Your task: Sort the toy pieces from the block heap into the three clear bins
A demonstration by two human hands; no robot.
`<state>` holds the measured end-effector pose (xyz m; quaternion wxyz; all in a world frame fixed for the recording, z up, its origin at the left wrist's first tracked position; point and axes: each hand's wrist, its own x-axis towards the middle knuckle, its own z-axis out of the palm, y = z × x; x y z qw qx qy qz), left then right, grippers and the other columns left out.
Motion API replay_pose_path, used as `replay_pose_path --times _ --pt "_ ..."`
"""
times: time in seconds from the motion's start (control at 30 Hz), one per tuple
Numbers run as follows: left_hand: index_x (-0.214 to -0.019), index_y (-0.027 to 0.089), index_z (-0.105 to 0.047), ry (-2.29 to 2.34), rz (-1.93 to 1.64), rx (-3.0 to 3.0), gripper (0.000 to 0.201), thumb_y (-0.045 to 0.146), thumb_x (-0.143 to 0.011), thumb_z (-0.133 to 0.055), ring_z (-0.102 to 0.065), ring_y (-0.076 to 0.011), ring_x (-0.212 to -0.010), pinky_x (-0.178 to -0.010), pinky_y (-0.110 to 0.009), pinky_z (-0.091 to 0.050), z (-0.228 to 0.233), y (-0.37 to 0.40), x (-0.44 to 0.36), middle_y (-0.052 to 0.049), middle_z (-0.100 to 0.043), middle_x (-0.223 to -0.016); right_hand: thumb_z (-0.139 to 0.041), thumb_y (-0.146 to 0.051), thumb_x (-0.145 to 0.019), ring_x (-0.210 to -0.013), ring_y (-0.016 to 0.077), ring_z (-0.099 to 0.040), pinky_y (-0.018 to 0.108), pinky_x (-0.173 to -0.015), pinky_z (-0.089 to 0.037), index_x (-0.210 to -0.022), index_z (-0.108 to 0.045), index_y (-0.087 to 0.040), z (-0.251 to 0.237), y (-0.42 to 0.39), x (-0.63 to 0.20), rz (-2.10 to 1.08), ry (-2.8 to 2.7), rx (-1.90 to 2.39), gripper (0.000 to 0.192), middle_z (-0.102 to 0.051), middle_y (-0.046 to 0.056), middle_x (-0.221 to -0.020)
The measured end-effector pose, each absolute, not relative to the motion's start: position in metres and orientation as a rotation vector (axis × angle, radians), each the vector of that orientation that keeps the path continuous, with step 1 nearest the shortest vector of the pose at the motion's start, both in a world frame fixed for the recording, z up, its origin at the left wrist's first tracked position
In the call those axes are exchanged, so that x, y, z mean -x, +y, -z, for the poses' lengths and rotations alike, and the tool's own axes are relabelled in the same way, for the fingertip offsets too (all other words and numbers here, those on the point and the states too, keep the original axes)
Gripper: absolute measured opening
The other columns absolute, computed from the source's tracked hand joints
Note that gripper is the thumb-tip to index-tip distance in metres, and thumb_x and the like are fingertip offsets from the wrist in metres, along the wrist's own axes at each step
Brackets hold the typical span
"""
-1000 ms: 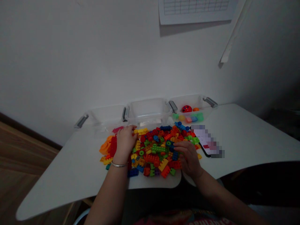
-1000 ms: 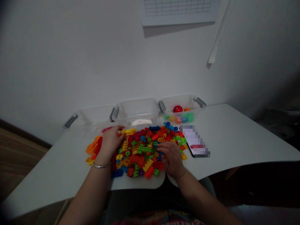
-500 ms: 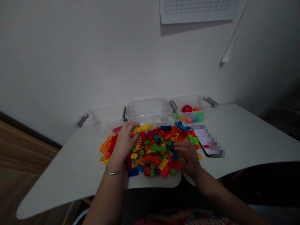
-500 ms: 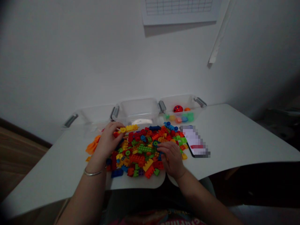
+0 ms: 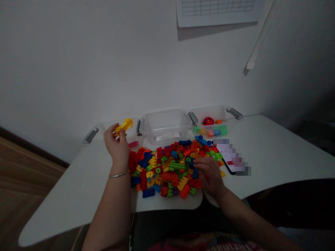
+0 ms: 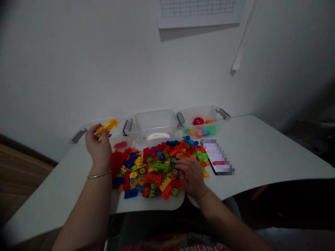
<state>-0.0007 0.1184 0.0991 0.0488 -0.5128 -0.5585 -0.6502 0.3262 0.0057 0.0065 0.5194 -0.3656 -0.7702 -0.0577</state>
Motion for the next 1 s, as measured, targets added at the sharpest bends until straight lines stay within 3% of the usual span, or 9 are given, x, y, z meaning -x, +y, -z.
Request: replay_pose_path --times 0.07,0.13,0.3,0.5,0.7,0.83,1.0 --pt "-0.111 0.018 -0.063 -1.73 1.707 1.597 0.028 0.023 -0.086 -0.053 -0.056 -0.0222 -0.112 -0.099 -0.038 -0.048 -0.098 0.125 0.005 -0.01 -0.06 -0.112 -0.049 -0.012 -0.088 -0.102 0.022 -0.061 0.044 -0.092 -0.046 -0.107 -0.059 -0.023 -0.006 0.006 -0.326 0.145 -1.848 0.878 0.024 -0.069 0.006 -0.107" --pt "-0.111 0.017 -0.066 -1.799 1.473 1.678 0.03 0.02 -0.086 -0.05 -0.055 -0.0238 -0.113 -0.102 -0.04 -0.044 -0.097 0.13 0.003 -0.011 -0.06 -0.111 -0.05 -0.011 -0.088 -0.102 0.0221 -0.061 0.044 -0.092 -0.046 -0.107 -0.059 -0.024 -0.006 0.006 -0.326 0.148 -1.851 0.882 0.025 -0.07 0.005 -0.107" --pt "-0.114 0.017 -0.068 -2.058 1.035 1.683 0.036 0.024 -0.083 -0.05 -0.06 -0.0303 -0.106 -0.092 -0.043 -0.045 -0.097 0.135 -0.011 -0.015 -0.061 -0.117 -0.052 -0.01 -0.086 -0.1 0.0218 -0.062 0.044 -0.092 -0.047 -0.106 -0.061 -0.024 -0.006 0.006 -0.325 0.162 -1.854 0.883 0.026 -0.07 0.005 -0.106" --pt "-0.116 0.014 -0.066 -2.123 0.826 1.634 0.041 0.029 -0.086 -0.043 -0.061 -0.0321 -0.099 -0.084 -0.043 -0.043 -0.099 0.136 -0.015 -0.017 -0.066 -0.112 -0.052 -0.008 -0.086 -0.101 0.0217 -0.062 0.044 -0.091 -0.047 -0.106 -0.061 -0.024 -0.008 0.006 -0.325 0.166 -1.857 0.885 0.027 -0.071 0.005 -0.105" --pt "-0.098 0.009 -0.072 -2.136 0.568 1.679 0.046 0.027 -0.089 -0.03 -0.064 -0.0326 -0.093 -0.082 -0.043 -0.039 -0.101 0.133 -0.018 -0.02 -0.07 -0.094 -0.052 -0.008 -0.085 -0.1 0.0217 -0.062 0.043 -0.091 -0.048 -0.105 -0.061 -0.024 -0.007 0.006 -0.324 0.146 -1.852 0.886 0.027 -0.071 0.004 -0.105" --pt "-0.098 0.009 -0.073 -2.15 0.562 1.709 0.048 0.027 -0.089 -0.03 -0.064 -0.0336 -0.094 -0.087 -0.046 -0.039 -0.102 0.135 -0.018 -0.02 -0.072 -0.092 -0.053 -0.008 -0.085 -0.101 0.022 -0.062 0.044 -0.091 -0.048 -0.105 -0.061 -0.024 -0.005 0.006 -0.325 0.141 -1.858 0.887 0.027 -0.07 0.004 -0.106" --pt "-0.115 0.016 -0.068 -2.046 0.957 1.853 0.043 0.032 -0.087 -0.04 -0.064 -0.0275 -0.098 -0.093 -0.043 -0.041 -0.106 0.132 -0.009 -0.013 -0.072 -0.101 -0.052 -0.008 -0.085 -0.1 0.022 -0.061 0.044 -0.09 -0.047 -0.105 -0.06 -0.024 -0.004 0.007 -0.325 0.142 -1.869 0.888 0.027 -0.07 0.005 -0.106"
